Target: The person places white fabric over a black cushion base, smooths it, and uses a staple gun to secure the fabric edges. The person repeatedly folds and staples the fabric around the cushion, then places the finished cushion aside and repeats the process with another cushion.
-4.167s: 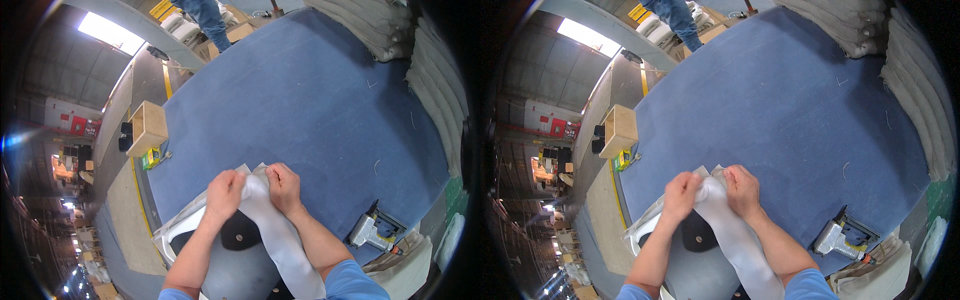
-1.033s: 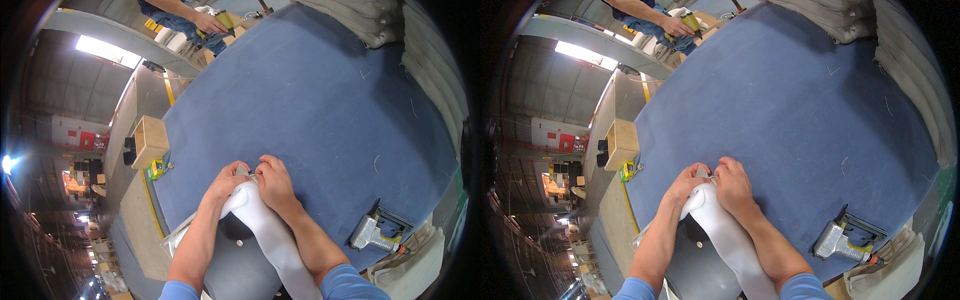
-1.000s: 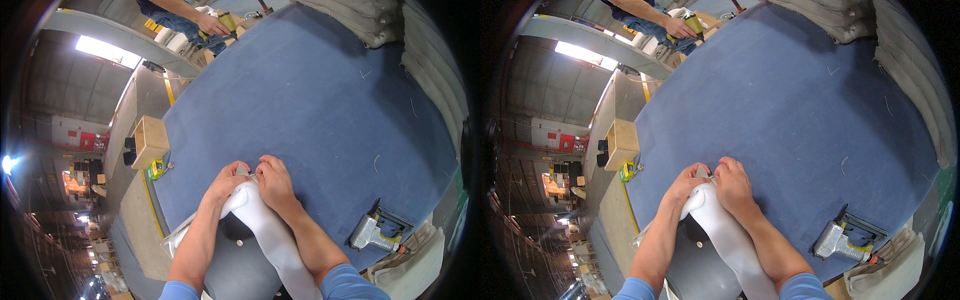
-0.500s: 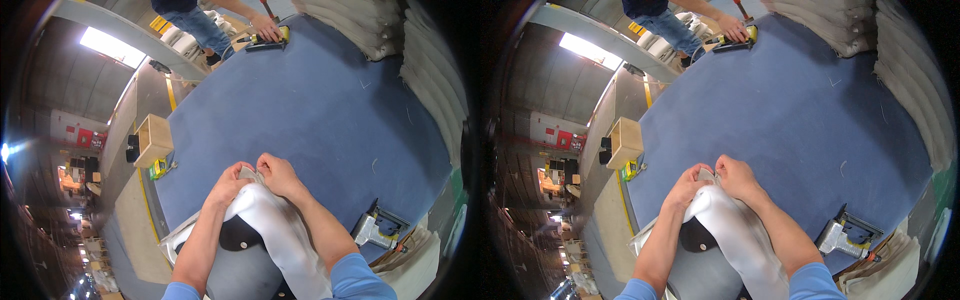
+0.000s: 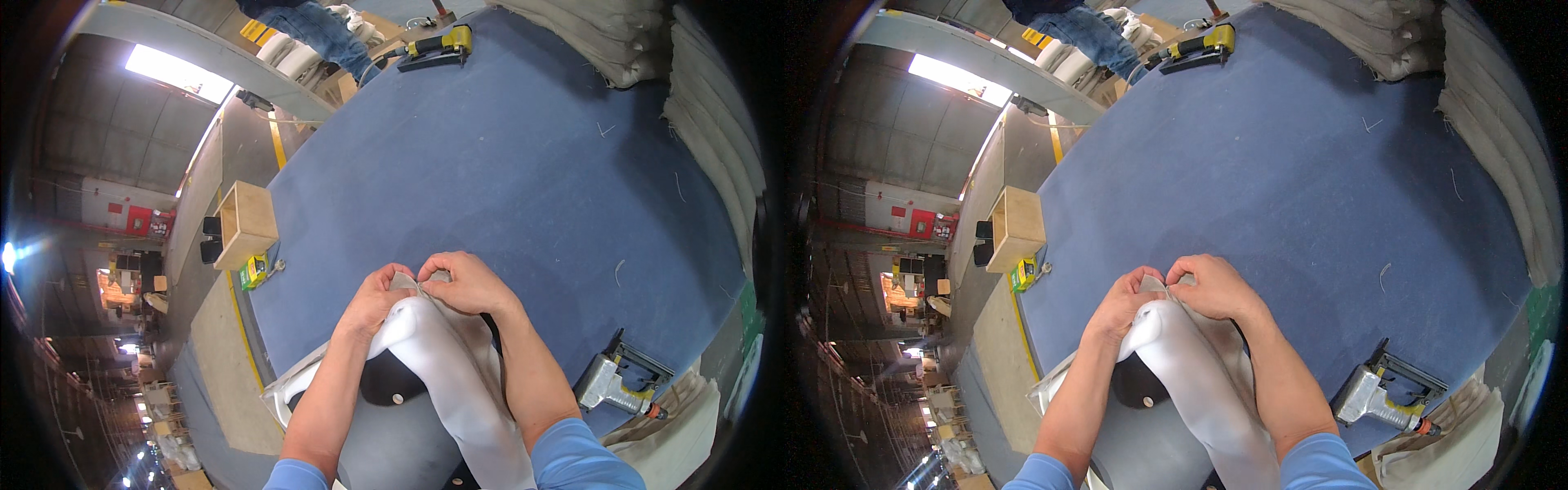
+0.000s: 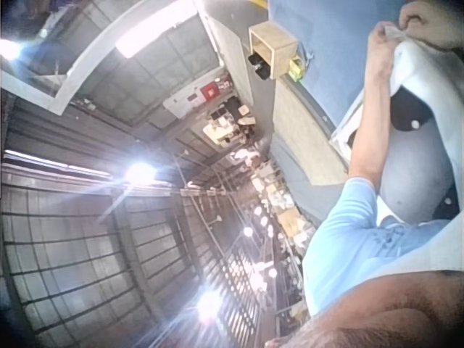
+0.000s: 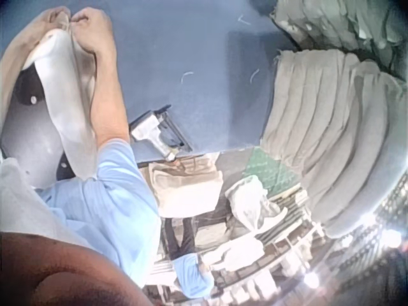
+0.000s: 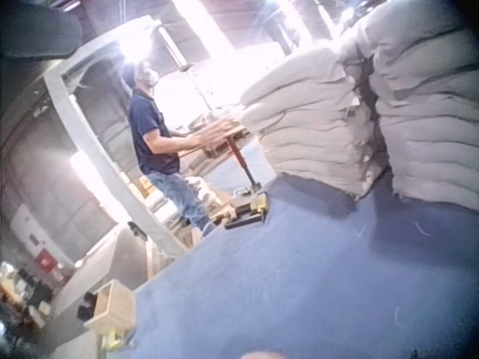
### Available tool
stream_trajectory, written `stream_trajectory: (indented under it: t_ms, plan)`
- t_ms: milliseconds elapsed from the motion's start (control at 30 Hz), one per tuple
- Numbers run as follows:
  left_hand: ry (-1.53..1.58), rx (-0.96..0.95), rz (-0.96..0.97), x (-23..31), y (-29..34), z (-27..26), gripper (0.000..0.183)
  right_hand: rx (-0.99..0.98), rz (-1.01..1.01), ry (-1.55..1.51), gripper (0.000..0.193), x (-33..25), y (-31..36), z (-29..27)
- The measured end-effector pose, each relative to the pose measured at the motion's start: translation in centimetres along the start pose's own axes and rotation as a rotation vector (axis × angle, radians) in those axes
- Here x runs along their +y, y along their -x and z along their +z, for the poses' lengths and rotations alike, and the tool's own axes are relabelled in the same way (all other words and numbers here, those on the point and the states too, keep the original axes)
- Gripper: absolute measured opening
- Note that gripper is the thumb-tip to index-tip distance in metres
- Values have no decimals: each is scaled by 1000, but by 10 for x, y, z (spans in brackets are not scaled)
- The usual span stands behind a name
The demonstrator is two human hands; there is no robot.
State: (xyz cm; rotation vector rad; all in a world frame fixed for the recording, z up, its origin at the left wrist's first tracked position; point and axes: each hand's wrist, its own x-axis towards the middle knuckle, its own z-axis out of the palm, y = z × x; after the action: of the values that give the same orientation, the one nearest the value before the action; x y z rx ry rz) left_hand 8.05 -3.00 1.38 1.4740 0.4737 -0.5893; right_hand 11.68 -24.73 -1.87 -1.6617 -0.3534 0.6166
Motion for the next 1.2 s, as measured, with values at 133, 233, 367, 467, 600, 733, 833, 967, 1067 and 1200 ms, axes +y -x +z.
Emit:
stream_trajectory:
  t_ms: [133, 233, 367, 467, 600, 733, 833, 967, 1067, 1200]
  plan:
    - [-17, 12, 7, 0, 1, 0, 31, 37, -25, 27, 25, 3, -3, 6]
    - [-31, 25, 13, 2, 3, 1, 31, 31, 25, 45, 27, -3, -1, 6]
    - [-53, 38, 22, 2, 4, 2, 31, 35, 40, 58, 28, -7, 0, 7]
    - [-52, 39, 19, 1, 4, 1, 30, 59, 25, 64, 28, -4, 0, 10]
    - [-73, 55, 15, 2, 4, 2, 29, 71, 44, 72, 26, -6, 0, 12]
    - [-69, 58, 19, 1, 4, 1, 29, 84, 36, 89, 25, -10, 1, 15]
    - [-65, 48, 34, 0, 4, -1, 29, 66, 69, 94, 29, -15, 1, 16]
    - [-101, 60, 50, -1, 4, 0, 26, 93, 25, 109, 31, -10, 0, 20]
    - [-163, 73, 69, 0, 3, 5, 23, 116, -4, 118, 33, -3, -1, 22]
    - [-269, 84, 132, -4, 2, 3, 19, 109, 5, 147, 35, -6, -2, 25]
